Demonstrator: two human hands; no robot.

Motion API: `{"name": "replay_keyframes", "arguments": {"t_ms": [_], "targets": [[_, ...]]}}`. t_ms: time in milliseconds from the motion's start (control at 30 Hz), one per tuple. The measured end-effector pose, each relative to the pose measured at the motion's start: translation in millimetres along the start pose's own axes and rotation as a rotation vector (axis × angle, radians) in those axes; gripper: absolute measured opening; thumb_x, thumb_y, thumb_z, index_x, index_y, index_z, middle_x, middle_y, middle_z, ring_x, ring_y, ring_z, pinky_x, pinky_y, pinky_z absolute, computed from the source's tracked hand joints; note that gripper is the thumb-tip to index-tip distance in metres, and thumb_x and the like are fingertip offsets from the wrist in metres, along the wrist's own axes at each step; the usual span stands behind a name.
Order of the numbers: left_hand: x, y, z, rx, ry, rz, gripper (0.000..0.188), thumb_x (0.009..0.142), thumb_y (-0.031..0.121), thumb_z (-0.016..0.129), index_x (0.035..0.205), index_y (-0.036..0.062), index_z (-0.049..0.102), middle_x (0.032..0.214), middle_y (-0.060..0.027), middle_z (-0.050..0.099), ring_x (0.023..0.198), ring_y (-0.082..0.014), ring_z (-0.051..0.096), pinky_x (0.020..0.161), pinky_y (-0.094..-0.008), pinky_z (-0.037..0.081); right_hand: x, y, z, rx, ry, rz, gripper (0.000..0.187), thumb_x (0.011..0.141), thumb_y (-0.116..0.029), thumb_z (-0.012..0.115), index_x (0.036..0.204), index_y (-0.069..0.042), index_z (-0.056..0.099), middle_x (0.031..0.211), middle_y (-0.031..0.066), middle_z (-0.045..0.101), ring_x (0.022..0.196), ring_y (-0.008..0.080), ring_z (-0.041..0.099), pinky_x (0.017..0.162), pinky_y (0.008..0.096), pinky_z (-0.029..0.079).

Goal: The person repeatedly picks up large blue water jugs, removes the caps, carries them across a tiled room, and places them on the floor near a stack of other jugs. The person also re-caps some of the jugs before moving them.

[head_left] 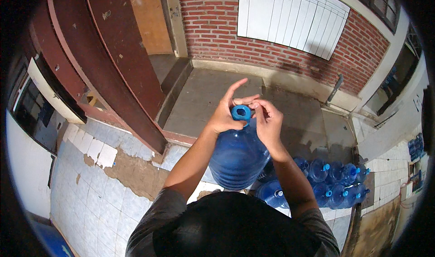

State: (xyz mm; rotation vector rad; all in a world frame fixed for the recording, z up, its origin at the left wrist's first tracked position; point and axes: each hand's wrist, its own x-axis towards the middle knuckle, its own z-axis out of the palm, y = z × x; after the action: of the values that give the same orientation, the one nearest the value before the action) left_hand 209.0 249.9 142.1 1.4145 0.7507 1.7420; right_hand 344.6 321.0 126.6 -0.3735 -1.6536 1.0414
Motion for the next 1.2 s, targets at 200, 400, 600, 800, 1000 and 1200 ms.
{"name": "replay_keyframes", "arguments": {"t_ms": [200,400,600,800,1000,1200], "targets": [[-5.0,-4.0,11.6,0.109,0.030,0.124,0.104,0.058,-0.006,0.068,0.149,0.0087,0.020,0.121,-0.0256,0.061,0.114,-0.0226,0.059,0.092,-0.0343,0.048,-4.2,10.3,-7.4,0.176,0.019,0.212,0.026,0.093,-0.005,0.056,0.119,0.001,0.055,0.104,0.0128,0.066,0.091,0.0156,0.063,0.079,0.0284,0.050],[-9.9,-15.8,2.9,0.433,0.048,0.088,0.094,0.064,0.001,0.072,0.146,0.0091,0.027,0.114,-0.0191,0.066,0.104,-0.0224,0.065,0.087,-0.0338,0.050,-31.1,8.9,-20.0,-0.058,-0.419,0.067,0.071,0.081,-0.004,0.066,0.140,0.000,0.027,0.128,0.0171,0.052,0.120,0.0211,0.049,0.097,0.0352,0.042],[3.0,-15.4,15.6,0.602,0.133,0.225,0.071,0.074,0.012,0.073,0.136,0.0061,0.037,0.090,-0.0130,0.064,0.084,-0.0233,0.063,0.079,-0.0348,0.050,-27.2,23.7,-11.7,0.082,-0.277,0.080,0.087,0.072,-0.006,0.081,0.140,0.001,0.028,0.116,0.0142,0.063,0.107,0.0183,0.060,0.092,0.0326,0.048],[-1.2,-12.2,2.4,0.789,0.280,0.182,0.032,0.087,0.025,0.066,0.106,0.0018,0.055,0.071,-0.0098,0.051,0.065,-0.0211,0.051,0.061,-0.0340,0.043,-20.4,15.3,-28.8,0.033,-0.269,0.137,0.063,0.067,-0.005,0.086,0.121,0.001,0.054,0.104,0.0096,0.069,0.092,0.0139,0.065,0.085,0.0296,0.050],[-26.5,-20.3,-5.3,0.754,0.061,-0.146,0.017,0.090,0.018,0.064,0.080,0.0036,0.063,0.068,-0.0057,0.054,0.062,-0.0140,0.050,0.058,-0.0287,0.041,-21.0,6.0,-33.0,0.120,-0.174,0.201,0.040,0.068,-0.003,0.085,0.098,-0.001,0.059,0.098,0.0079,0.070,0.090,0.0124,0.065,0.084,0.0297,0.051],[-36.3,-3.1,-15.1,1.166,-0.111,0.024,0.039,0.073,0.026,0.076,0.107,0.0101,0.065,0.101,-0.0079,0.065,0.091,-0.0257,0.062,0.080,-0.0385,0.047,-11.2,8.8,-52.3,0.051,-0.150,0.216,0.040,0.067,-0.006,0.086,0.096,-0.001,0.060,0.096,0.0075,0.071,0.089,0.0127,0.066,0.083,0.0298,0.050]]}}
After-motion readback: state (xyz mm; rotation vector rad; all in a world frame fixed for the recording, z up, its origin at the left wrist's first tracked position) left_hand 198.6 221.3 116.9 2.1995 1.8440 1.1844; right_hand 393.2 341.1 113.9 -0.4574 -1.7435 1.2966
